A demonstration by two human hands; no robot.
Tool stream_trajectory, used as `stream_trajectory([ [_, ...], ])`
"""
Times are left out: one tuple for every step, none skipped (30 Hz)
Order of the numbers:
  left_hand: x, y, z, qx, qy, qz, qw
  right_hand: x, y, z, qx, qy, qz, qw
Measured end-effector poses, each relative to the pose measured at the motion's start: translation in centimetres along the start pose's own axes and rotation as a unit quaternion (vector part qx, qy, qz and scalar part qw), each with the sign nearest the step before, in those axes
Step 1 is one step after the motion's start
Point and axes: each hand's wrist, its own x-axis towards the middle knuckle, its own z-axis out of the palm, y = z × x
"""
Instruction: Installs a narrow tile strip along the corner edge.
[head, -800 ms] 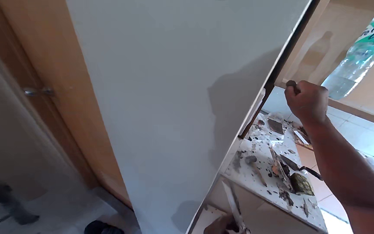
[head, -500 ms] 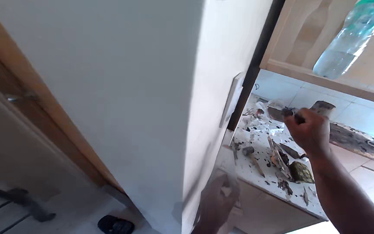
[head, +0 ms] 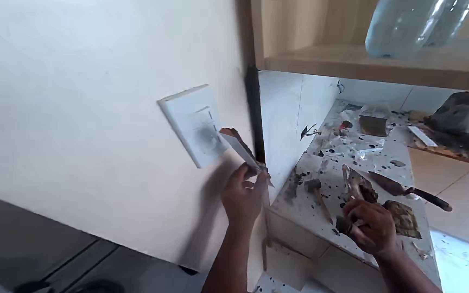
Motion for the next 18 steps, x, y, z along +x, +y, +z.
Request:
stream_trajectory([
  [-0.2,0.2,0.0,-0.003,0.010,0.004,1.000,-0.4,0.7,-0.1,0.027,-0.014,0.005,1.000],
  [-0.5,0.4,0.0,-0.011,0.022,0.016,1.000,-0.6,1.4,-0.1,0.048,-0.025,0.010,0.998],
  [-0.6,0.5,0.1,-0.020,0.032,0.029,0.999,-0.5,2.0,0.0,0.065,-0.036,0.012,0.997],
  [-0.7,0.7,0.1,-0.024,0.041,0.039,0.998,-0.4,2.4,0.1,0.086,-0.046,0.011,0.995],
  [-0.6,0.9,0.2,-0.019,0.048,0.043,0.998,-0.3,2.8,0.4,0.108,-0.056,0.008,0.993],
  [-0.4,1.0,0.2,-0.009,0.054,0.045,0.998,-0.2,3.0,0.6,0.127,-0.063,0.005,0.990],
  [-0.1,1.2,0.3,0.005,0.058,0.045,0.997,-0.1,3.2,0.9,0.143,-0.066,-0.001,0.988],
  [0.4,1.2,0.4,0.017,0.060,0.043,0.997,-0.2,3.3,1.3,0.158,-0.067,-0.005,0.985],
  [0.9,1.3,0.6,0.027,0.062,0.042,0.997,-0.4,3.4,1.6,0.175,-0.068,-0.004,0.982],
  [1.4,1.3,0.7,0.035,0.063,0.040,0.997,-0.8,3.4,1.8,0.190,-0.072,0.001,0.979],
  [1.9,1.3,0.8,0.046,0.063,0.033,0.996,-1.2,3.5,1.8,0.200,-0.075,0.008,0.977],
  [2.4,1.3,0.9,0.056,0.063,0.026,0.996,-1.7,3.6,1.8,0.207,-0.079,0.014,0.975],
  [2.8,1.4,1.0,0.064,0.064,0.017,0.996,-2.3,3.8,1.7,0.211,-0.083,0.019,0.974],
  [3.3,1.6,1.0,0.071,0.065,0.012,0.995,-2.8,4.1,1.5,0.215,-0.088,0.026,0.972],
  [3.7,1.8,1.0,0.076,0.061,0.011,0.995,-3.4,4.3,1.2,0.216,-0.094,0.035,0.971],
  [4.0,2.0,1.0,0.081,0.059,0.015,0.995,-4.0,4.5,0.8,0.213,-0.098,0.046,0.971],
  [4.3,2.2,1.1,0.084,0.056,0.018,0.995,-4.5,4.6,0.4,0.211,-0.101,0.058,0.970],
  [4.7,2.3,1.3,0.088,0.056,0.015,0.994,-4.9,4.8,0.0,0.209,-0.102,0.072,0.970],
])
